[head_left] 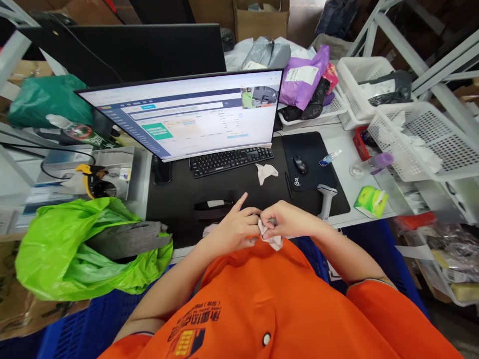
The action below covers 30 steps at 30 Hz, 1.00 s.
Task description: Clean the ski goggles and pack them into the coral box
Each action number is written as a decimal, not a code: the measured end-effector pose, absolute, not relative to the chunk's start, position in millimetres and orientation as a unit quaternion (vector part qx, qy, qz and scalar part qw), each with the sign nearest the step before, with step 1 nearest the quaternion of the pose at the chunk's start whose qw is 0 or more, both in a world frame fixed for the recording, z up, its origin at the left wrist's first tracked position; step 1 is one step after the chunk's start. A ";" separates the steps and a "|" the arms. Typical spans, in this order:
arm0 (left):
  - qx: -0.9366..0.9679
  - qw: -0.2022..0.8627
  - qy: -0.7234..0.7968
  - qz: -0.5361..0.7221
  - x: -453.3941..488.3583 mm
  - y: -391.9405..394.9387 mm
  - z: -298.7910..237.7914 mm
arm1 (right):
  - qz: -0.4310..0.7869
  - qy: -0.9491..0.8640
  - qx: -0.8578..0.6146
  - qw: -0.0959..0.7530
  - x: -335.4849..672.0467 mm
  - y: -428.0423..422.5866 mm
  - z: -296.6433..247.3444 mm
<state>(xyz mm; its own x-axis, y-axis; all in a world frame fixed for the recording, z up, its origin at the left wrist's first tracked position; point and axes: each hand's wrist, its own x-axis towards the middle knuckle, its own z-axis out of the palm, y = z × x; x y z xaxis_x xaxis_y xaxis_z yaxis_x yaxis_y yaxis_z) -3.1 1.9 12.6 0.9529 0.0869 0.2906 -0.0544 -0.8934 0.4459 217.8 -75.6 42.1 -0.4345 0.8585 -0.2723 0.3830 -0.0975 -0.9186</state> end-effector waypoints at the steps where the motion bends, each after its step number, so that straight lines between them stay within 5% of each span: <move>1: 0.959 0.233 0.013 0.161 -3.9 1.4 12.1 | 0.579 -0.632 -0.469 0.214 220.3 -74.3 40.9; 7: 0.952 0.238 0.038 0.187 -9.8 0.6 13.9 | 0.684 -0.569 -0.383 0.247 261.3 -65.3 31.6; 14: 0.962 0.230 0.013 0.146 -5.3 5.1 14.6 | 0.528 -0.679 -0.467 0.206 215.3 -68.3 45.6; 17: 0.962 0.212 0.029 0.168 -6.2 3.6 12.5 | 0.564 -0.655 -0.449 0.227 217.6 -64.8 39.3; 24: 0.946 0.187 0.094 0.248 -7.6 -1.1 5.5 | 0.666 -0.458 -0.429 0.403 261.2 -57.1 2.1; 30: 0.900 0.206 0.160 0.349 -4.9 -5.1 -3.0 | 0.410 -0.236 -0.510 0.718 267.7 -74.3 -10.3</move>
